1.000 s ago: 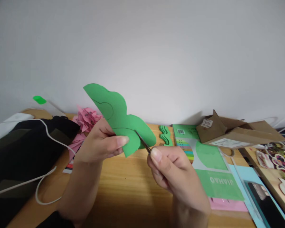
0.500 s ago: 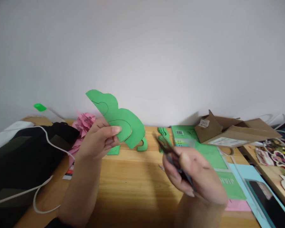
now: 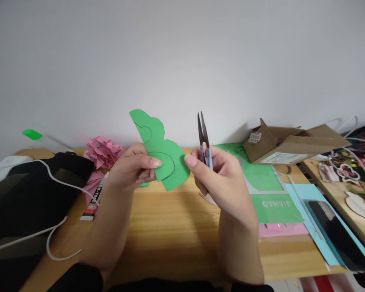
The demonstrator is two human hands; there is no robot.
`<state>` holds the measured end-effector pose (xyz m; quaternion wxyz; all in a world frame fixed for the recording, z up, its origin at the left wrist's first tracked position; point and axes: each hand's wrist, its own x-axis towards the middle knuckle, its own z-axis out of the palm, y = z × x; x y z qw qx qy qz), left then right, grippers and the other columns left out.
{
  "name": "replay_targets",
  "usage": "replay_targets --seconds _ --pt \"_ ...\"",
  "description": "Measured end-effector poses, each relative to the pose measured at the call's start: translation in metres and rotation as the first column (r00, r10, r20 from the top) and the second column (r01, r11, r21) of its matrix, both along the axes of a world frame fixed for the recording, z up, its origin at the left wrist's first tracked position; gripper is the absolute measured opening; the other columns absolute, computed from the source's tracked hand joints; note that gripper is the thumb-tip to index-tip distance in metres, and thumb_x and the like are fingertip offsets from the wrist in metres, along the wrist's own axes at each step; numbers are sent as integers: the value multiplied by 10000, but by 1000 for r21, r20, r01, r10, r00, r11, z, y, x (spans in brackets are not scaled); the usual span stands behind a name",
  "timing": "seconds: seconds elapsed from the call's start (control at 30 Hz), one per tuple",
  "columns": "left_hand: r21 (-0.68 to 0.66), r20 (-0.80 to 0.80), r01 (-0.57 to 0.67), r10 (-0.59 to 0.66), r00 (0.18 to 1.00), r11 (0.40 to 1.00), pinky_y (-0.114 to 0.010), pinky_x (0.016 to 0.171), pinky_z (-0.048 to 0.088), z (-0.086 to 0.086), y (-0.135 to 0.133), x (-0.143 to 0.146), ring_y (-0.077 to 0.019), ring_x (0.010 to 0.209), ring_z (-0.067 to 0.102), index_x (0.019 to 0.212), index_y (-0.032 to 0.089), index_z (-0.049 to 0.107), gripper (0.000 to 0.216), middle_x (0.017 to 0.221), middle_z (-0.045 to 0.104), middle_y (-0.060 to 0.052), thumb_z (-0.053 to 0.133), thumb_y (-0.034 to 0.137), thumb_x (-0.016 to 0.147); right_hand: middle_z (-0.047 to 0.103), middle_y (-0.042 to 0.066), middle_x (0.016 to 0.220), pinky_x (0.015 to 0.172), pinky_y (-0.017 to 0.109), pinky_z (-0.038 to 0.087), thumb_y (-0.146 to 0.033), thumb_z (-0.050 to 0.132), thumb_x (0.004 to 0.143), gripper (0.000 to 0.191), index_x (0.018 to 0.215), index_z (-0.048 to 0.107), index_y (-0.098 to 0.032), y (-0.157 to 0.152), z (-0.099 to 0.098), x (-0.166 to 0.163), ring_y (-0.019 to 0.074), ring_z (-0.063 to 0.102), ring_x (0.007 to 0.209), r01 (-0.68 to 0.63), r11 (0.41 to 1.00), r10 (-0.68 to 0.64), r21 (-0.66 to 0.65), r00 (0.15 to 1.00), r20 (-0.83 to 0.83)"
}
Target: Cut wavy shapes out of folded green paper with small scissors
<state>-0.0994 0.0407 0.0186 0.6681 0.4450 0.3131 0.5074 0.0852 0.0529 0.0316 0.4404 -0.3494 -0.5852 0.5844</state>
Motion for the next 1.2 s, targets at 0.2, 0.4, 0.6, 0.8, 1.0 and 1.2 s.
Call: replay_targets --seconds 0.2,0.4,0.6,0.8,1.0,1.2 --pt "-30 25 -16 17 1000 999 -194 330 129 -1 1 1 -13 286 282 397 154 560 292 312 342 63 716 219 635 340 -87 418 333 206 187 -339 649 877 285 645 567 -195 1 -1 1 51 265 354 -77 997 76 25 997 32" --pt "-54 42 -5 7 999 999 -199 333 106 -2 2 2 -14 296 250 410 159 526 311 330 302 74 742 225 624 402 -73 456 350 205 225 -208 630 888 288 616 536 -190 -1 -2 2 52 321 378 -41 994 35 106 998 59" --pt "-97 49 -45 50 998 994 -196 341 130 0 3 5 -17 321 264 430 160 475 352 364 294 75 756 282 605 407 -73 467 358 205 249 -168 648 869 311 593 507 -193 -2 -4 0 58 332 395 32 980 -39 194 999 32" --pt "100 -42 -287 292 956 953 -189 375 222 -4 1 15 -30 382 311 478 172 375 404 410 370 58 612 265 792 405 -78 475 370 212 256 -171 651 873 239 650 566 -186 -2 -10 -4 58 325 407 172 942 -185 288 982 21" --pt "367 -223 -427 524 822 826 -207 417 244 0 -6 20 -41 429 326 522 167 412 399 455 362 62 572 283 869 389 -79 485 376 216 243 -198 681 849 209 671 571 -187 2 -15 -6 64 325 415 237 910 -260 341 965 24" --pt "432 -247 -467 599 761 771 -221 408 232 2 -11 17 -53 428 309 546 177 391 387 469 337 65 543 280 887 388 -64 490 390 221 260 -389 597 915 189 882 668 -216 -5 -8 3 80 328 416 263 931 -268 254 963 -16"
